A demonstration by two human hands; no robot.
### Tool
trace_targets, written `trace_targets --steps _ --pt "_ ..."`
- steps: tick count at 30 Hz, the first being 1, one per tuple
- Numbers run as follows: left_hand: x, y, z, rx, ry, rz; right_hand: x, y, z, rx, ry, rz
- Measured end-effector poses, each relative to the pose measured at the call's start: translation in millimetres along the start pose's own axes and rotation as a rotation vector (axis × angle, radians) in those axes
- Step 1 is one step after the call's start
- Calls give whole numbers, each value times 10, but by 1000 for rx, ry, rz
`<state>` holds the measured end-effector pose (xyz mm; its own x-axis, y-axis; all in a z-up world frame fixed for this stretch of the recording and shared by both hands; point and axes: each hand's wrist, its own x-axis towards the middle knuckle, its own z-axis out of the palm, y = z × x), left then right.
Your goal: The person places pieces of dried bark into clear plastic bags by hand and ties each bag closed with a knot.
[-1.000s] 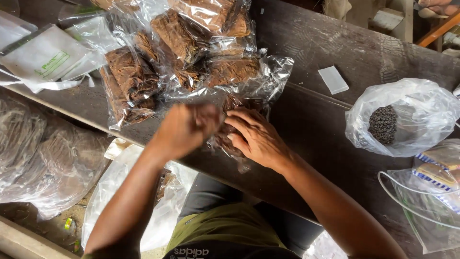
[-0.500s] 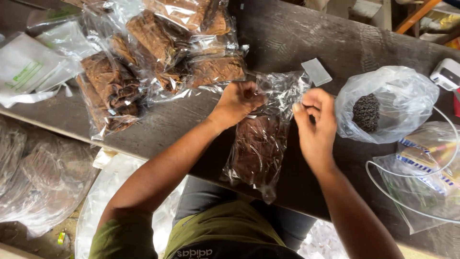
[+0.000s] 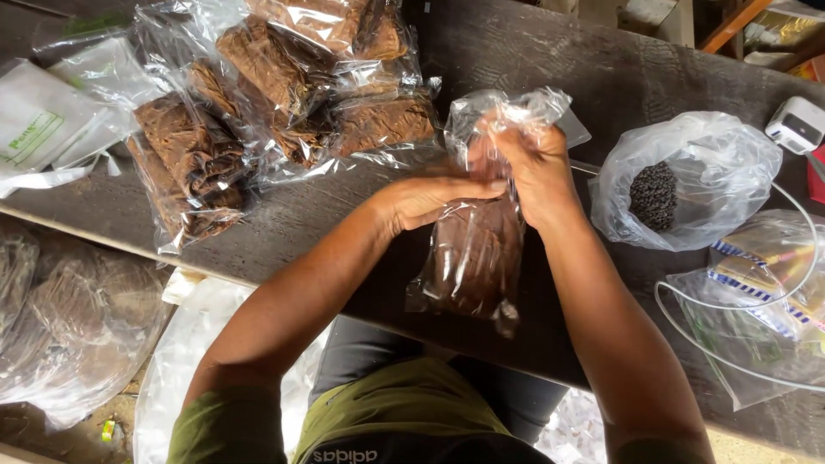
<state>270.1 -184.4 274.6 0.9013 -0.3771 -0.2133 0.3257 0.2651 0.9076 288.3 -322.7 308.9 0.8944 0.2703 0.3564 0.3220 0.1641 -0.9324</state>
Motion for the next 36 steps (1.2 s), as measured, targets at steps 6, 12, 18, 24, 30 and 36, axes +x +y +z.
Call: trace_targets --steps 6,12,18,24,30,36 --pt "-66 291 226 306 -114 -206 46 -260 -94 -660 8 -294" --pt "365 -63 -171 278 30 -162 -452 -210 -93 -896 113 -764" --pt "189 70 -6 -174 119 -96 -663 -11 13 -791 -443 -673" --pt "237 -1 -176 -3 53 -92 -669 218 -18 -844 -523 -579" --pt "248 -2 -248 288 -45 -51 -661 256 -23 -853 -578 -407" --pt "115 202 -60 384 -188 -33 -660 293 -70 -833 -620 -347"
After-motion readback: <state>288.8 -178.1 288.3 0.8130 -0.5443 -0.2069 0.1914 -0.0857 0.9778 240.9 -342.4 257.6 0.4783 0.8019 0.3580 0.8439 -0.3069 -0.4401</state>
